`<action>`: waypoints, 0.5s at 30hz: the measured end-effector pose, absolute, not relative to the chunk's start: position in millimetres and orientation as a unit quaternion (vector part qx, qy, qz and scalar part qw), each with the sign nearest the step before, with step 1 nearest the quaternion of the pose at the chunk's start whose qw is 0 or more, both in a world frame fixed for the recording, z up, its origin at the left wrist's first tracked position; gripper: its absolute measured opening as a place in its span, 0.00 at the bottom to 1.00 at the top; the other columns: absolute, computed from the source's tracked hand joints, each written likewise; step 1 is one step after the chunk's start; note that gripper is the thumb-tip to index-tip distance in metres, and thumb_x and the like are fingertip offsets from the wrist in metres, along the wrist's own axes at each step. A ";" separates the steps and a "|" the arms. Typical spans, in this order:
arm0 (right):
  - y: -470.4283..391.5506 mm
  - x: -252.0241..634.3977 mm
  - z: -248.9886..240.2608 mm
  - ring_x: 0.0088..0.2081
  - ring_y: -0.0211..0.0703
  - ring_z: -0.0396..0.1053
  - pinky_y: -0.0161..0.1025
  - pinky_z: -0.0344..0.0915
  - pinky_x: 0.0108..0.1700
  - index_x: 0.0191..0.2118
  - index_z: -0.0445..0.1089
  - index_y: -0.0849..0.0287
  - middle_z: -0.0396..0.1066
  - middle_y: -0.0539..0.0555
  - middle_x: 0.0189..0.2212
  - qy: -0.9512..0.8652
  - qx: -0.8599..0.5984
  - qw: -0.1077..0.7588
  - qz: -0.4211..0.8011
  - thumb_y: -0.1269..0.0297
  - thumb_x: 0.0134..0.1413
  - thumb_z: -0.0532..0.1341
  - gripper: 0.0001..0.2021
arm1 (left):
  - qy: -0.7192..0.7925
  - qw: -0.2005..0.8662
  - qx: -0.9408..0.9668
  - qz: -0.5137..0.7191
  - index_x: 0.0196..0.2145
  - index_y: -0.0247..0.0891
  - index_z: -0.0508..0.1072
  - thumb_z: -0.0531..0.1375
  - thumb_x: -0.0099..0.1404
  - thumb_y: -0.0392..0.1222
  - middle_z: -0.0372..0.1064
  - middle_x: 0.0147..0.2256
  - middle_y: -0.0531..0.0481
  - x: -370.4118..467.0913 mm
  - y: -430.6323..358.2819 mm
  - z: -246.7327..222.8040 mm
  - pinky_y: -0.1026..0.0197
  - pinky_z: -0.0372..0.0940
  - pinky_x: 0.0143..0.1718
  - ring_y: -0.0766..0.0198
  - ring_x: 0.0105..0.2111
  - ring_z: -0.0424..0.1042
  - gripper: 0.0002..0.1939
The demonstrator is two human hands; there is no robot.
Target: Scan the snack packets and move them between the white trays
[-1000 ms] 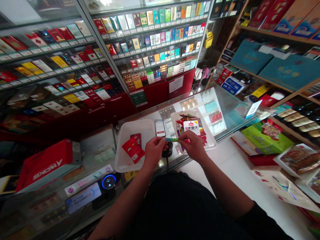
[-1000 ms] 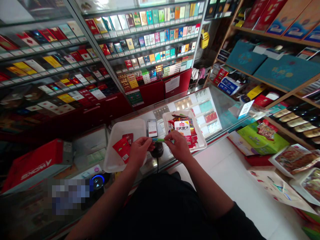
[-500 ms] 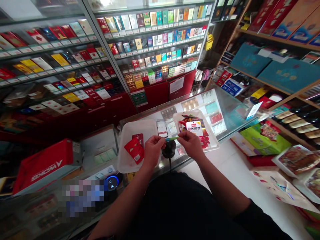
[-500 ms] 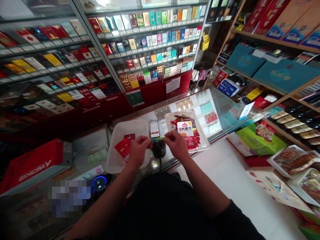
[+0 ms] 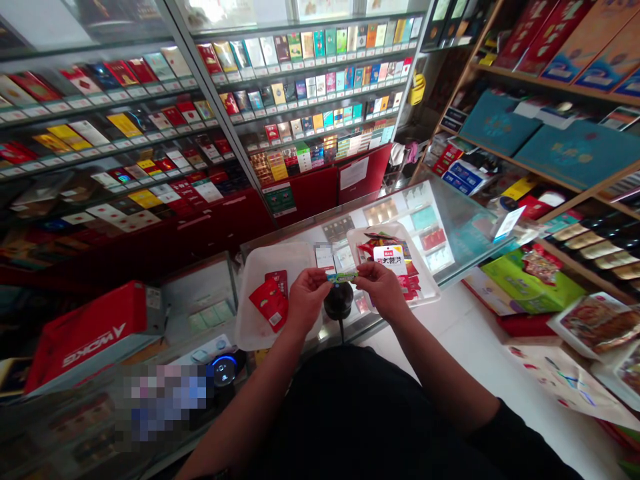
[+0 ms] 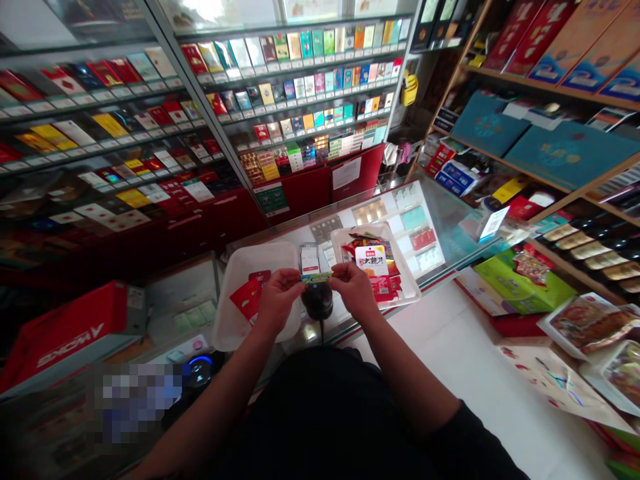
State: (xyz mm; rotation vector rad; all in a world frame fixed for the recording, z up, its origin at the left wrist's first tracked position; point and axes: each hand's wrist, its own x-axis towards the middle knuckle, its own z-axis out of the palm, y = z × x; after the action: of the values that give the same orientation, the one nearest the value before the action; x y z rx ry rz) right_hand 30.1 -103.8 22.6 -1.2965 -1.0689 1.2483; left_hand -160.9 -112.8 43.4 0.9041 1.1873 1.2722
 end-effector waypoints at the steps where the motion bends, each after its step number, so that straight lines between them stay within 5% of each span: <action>1: -103.5 29.8 22.4 0.35 0.46 0.76 0.43 0.73 0.39 0.41 0.74 0.58 0.78 0.52 0.33 -0.440 -0.535 0.498 0.521 0.58 0.43 0.73 0.18 | 0.502 0.555 0.386 0.539 0.37 0.38 0.73 0.71 0.50 0.43 0.77 0.35 0.50 -161.3 -112.1 43.0 0.60 0.69 0.40 0.64 0.34 0.76 0.18; 15: -98.7 20.5 34.1 0.34 0.48 0.77 0.44 0.72 0.40 0.38 0.80 0.56 0.80 0.52 0.31 -0.516 -0.608 0.446 0.408 0.59 0.49 0.68 0.10 | 0.585 0.450 0.439 0.513 0.34 0.38 0.79 0.69 0.55 0.43 0.79 0.33 0.49 -164.2 -108.0 40.7 0.59 0.71 0.40 0.61 0.34 0.77 0.09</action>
State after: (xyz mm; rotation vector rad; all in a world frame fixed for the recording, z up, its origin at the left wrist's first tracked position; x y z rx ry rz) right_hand 20.5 -98.7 34.1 -1.5058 -1.2772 1.0099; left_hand -164.2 -108.0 40.7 1.0847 1.4464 1.2693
